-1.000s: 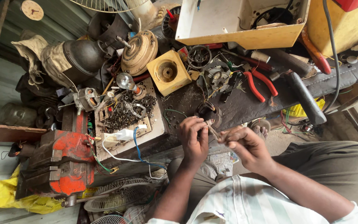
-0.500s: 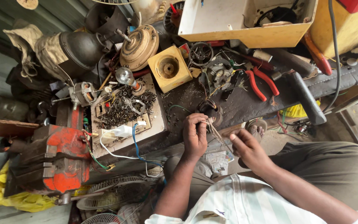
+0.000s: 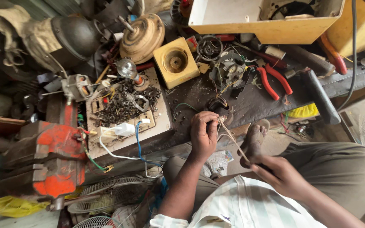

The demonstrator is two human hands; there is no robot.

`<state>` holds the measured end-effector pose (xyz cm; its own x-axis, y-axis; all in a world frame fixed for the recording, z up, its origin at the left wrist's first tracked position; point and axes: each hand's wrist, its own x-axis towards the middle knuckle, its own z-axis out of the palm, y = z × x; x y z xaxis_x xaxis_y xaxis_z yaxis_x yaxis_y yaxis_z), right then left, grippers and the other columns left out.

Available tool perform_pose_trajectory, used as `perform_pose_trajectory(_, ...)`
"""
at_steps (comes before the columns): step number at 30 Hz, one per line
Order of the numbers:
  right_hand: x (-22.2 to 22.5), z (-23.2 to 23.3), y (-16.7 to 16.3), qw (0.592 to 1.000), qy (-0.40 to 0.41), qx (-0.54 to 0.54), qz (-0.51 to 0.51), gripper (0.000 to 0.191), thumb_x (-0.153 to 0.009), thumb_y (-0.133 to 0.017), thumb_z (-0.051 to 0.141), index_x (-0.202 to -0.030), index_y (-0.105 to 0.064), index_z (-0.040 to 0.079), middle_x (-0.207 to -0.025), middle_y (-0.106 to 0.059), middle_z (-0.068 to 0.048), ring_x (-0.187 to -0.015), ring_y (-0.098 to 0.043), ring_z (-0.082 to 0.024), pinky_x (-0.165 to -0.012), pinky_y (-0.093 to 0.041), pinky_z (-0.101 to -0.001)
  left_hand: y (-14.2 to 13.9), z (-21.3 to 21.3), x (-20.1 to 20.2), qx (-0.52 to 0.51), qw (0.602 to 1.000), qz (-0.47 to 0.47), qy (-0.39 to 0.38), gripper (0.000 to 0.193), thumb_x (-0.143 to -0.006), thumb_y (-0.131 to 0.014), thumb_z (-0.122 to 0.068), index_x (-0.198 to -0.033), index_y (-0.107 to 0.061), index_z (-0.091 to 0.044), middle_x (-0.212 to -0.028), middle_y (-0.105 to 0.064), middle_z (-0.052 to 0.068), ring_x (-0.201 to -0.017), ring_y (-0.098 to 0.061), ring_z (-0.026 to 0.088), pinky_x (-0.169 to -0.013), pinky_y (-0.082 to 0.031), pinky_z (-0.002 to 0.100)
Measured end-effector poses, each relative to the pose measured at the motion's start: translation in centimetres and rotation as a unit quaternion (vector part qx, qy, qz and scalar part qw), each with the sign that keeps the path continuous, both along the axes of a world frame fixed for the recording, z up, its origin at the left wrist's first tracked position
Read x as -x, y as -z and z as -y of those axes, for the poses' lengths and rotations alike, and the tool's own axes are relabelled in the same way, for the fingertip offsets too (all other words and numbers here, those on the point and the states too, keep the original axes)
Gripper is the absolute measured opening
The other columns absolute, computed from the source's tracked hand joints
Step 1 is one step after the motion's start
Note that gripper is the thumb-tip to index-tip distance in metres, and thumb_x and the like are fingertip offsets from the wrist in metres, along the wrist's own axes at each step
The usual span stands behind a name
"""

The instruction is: The person sits on the floor at a cluttered workbench and winds cord/string tightly around a small cylindrical coil component, repeatedly wrapping and tightening the winding by hand, occasionally pulling the cord taut and adjusting the coil as it sits in a metal ring on the bench.

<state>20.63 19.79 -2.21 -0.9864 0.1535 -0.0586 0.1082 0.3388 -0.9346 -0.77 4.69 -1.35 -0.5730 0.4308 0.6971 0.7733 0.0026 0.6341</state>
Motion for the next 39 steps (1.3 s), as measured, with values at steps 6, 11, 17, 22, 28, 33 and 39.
perform_pose_trajectory(6,-13.5,-3.7,5.9,0.992,0.029,-0.051,0.108,0.026,-0.088,-0.067,0.026,-0.104,-0.075,0.006,-0.074,-0.073,-0.01,-0.075,-0.062,-0.021,-0.066,-0.057,-0.035,-0.1,0.2,-0.2,-0.002,1.0,-0.009,0.011,0.009,-0.103,-0.062,-0.004,-0.109,-0.057,-0.006,-0.111,-0.067,0.009,-0.104,-0.064,0.028,-0.101,-0.047,0.043)
perform_pose_trajectory(11,-26.7,-5.4,11.3,0.98,0.112,-0.027,0.16,0.017,-0.092,-0.081,0.024,-0.095,-0.078,0.007,-0.083,-0.074,-0.008,-0.08,-0.071,-0.019,-0.072,-0.06,-0.0358,-0.2,0.0,0.0,-0.01,1.0,-0.023,0.013,0.009,-0.103,-0.063,-0.004,-0.109,-0.057,-0.005,-0.11,-0.067,0.008,-0.105,-0.065,0.028,-0.103,-0.047,0.044)
perform_pose_trajectory(17,-23.3,-7.4,9.7,0.871,0.296,-0.253,0.299,0.027,-0.088,-0.082,0.031,-0.103,-0.076,0.01,-0.093,-0.075,-0.007,-0.073,-0.068,-0.019,-0.071,-0.059,-0.0353,-0.4,0.0,-0.1,-0.012,1.0,-0.016,0.021,0.009,-0.102,-0.062,-0.004,-0.11,-0.057,-0.006,-0.111,-0.067,0.008,-0.106,-0.065,0.028,-0.105,-0.046,0.044)
perform_pose_trajectory(22,-7.8,-4.0,2.6,0.908,0.331,-0.168,0.193,0.035,-0.09,-0.071,0.034,-0.118,-0.076,0.014,-0.101,-0.07,-0.005,-0.075,-0.071,-0.023,-0.071,-0.057,-0.0377,-0.2,0.0,-0.2,-0.018,1.0,-0.011,0.012,0.008,-0.103,-0.063,-0.006,-0.109,-0.058,-0.007,-0.11,-0.068,0.007,-0.105,-0.064,0.027,-0.103,-0.046,0.044)
perform_pose_trajectory(28,6.7,1.3,-1.8,0.936,0.167,-0.261,-0.168,0.016,-0.086,-0.075,0.02,-0.095,-0.072,0.008,-0.095,-0.074,-0.008,-0.075,-0.073,-0.024,-0.064,-0.057,-0.0343,-0.3,-0.1,0.0,-0.022,1.0,-0.002,0.011,0.009,-0.102,-0.063,-0.006,-0.11,-0.058,-0.007,-0.111,-0.068,0.008,-0.106,-0.064,0.029,-0.101,-0.046,0.043)
perform_pose_trajectory(33,10.0,2.3,-2.4,0.914,0.164,-0.317,-0.194,0.017,-0.084,-0.079,0.022,-0.094,-0.074,0.009,-0.076,-0.067,-0.009,-0.068,-0.068,-0.03,-0.062,-0.053,-0.0409,-0.1,-0.1,0.0,-0.016,1.0,-0.014,0.001,0.01,-0.102,-0.064,-0.006,-0.111,-0.059,-0.006,-0.111,-0.068,0.008,-0.106,-0.065,0.029,-0.102,-0.046,0.044)
perform_pose_trajectory(39,10.2,1.8,-1.4,0.928,0.15,-0.272,-0.209,0.012,-0.085,-0.075,0.015,-0.094,-0.072,0.007,-0.076,-0.065,-0.009,-0.07,-0.068,-0.029,-0.062,-0.053,-0.0391,-0.1,0.0,-0.1,-0.011,1.0,-0.011,-0.001,0.009,-0.102,-0.064,-0.007,-0.11,-0.059,-0.007,-0.11,-0.068,0.008,-0.106,-0.065,0.029,-0.102,-0.046,0.043)
